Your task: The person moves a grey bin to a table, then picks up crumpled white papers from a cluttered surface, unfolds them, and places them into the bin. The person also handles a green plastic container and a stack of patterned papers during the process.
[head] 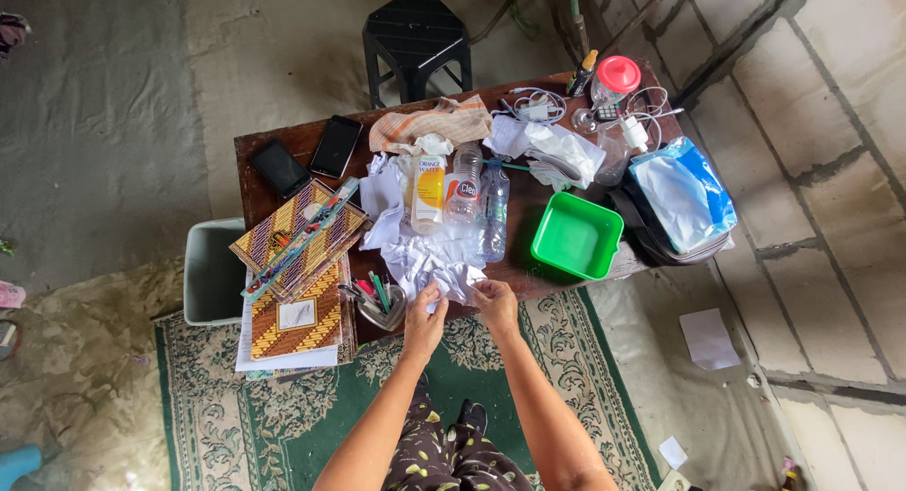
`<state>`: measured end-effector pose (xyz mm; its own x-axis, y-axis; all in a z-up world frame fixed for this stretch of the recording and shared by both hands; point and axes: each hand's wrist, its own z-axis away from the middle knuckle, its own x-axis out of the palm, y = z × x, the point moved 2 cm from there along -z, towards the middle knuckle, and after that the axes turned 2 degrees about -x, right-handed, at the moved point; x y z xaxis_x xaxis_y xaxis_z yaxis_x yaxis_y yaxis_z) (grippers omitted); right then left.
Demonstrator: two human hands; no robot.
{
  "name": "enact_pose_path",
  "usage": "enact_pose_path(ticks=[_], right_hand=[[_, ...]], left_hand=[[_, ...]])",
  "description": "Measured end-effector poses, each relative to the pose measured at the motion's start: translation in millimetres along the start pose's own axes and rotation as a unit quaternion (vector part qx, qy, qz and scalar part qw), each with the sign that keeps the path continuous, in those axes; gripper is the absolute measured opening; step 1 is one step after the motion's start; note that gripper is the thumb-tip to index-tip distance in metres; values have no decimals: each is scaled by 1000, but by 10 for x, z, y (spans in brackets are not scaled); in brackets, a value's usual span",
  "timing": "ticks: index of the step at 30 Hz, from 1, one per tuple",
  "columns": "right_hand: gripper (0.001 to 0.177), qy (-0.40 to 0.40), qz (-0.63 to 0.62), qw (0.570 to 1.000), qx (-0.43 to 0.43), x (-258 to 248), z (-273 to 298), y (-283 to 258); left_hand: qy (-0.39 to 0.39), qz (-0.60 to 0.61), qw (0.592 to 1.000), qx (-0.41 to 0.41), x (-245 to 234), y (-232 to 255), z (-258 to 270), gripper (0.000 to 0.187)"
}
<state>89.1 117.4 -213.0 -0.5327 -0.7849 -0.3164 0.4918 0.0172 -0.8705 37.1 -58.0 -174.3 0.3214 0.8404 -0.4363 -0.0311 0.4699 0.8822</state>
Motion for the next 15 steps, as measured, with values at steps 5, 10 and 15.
enact_pose_path(ticks=[5, 10, 15], right_hand=[[39, -8, -188, 981, -41, 12, -50, 60], [42, -20, -210, 977, -18, -87, -36, 46], [39, -55, -283, 958, 2, -225, 30, -85]], left_hand=[[-18, 0, 1000, 8, 94, 17, -20, 54], [-14, -5, 1000, 17, 70, 74, -58, 56], [-15, 12, 999, 33, -38, 288, -13, 61]])
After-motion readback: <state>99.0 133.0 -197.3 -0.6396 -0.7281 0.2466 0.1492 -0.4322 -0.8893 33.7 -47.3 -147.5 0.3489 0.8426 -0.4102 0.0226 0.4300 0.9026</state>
